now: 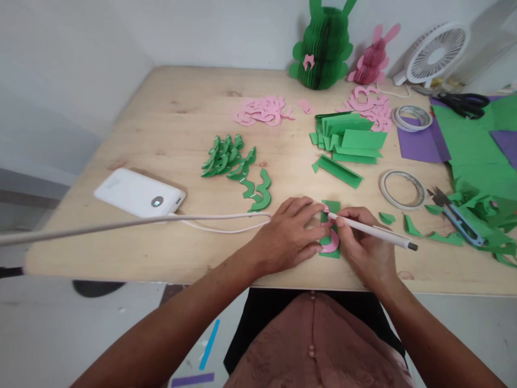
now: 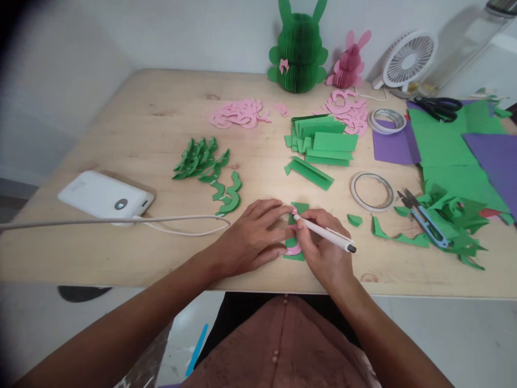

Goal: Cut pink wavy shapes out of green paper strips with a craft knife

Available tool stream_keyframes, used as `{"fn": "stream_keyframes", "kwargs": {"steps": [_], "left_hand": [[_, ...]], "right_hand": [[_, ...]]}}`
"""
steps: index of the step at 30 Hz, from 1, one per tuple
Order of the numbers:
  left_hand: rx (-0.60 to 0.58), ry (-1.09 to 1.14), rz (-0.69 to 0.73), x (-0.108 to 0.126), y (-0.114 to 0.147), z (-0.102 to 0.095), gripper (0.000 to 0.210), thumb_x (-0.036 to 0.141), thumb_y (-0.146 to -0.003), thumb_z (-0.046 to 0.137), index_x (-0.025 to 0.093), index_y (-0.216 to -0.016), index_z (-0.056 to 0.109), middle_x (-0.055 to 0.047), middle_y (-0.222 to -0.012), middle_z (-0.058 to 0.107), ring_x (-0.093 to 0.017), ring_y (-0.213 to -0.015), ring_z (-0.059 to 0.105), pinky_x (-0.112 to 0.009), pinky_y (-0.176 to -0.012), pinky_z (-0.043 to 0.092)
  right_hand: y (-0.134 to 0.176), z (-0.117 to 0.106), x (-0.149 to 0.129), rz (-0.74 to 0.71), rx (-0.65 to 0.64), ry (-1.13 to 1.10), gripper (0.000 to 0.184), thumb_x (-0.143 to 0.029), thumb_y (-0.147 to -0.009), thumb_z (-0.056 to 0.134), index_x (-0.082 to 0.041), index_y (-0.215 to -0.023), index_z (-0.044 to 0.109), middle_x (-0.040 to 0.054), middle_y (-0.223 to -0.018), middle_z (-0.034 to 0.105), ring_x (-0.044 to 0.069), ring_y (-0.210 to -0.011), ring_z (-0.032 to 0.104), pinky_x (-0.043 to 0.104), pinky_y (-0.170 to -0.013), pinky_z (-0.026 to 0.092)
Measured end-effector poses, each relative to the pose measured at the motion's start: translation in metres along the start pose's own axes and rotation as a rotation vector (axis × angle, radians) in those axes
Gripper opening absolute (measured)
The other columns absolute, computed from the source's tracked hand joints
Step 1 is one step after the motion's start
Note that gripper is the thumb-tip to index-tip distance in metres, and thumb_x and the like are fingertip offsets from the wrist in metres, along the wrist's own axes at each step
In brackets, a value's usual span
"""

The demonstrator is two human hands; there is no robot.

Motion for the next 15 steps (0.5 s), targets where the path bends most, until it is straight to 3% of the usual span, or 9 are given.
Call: {"fn": "stream_keyframes", "kwargs": {"steps": [15], "left_hand": [[0.012, 0.003, 0.004, 0.0005, -0.0002, -0.0015, 0.030, 0.032, -0.093, 0.055, 0.025, -0.121, 0.063, -0.011, -0.140, 0.050, -0.031, -0.132, 0.041, -0.052, -0.112, 0.034]], "right_hand": [[-0.0003, -0.0002, -0.0033, -0.039, 0.006, 0.048, 0.008, -0.030, -0.087, 0.057, -0.023, -0.086, 0.061, 0.0009, -0.077, 0.071, 0.017, -0.069, 0.066, 0.031, -0.064, 0.050]]}}
Point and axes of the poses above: each hand's wrist, its own y-axis away from the middle knuckle, its own z-axis out of the palm, x = y × z, the point moved 9 cm from there along -y, towards the middle knuckle
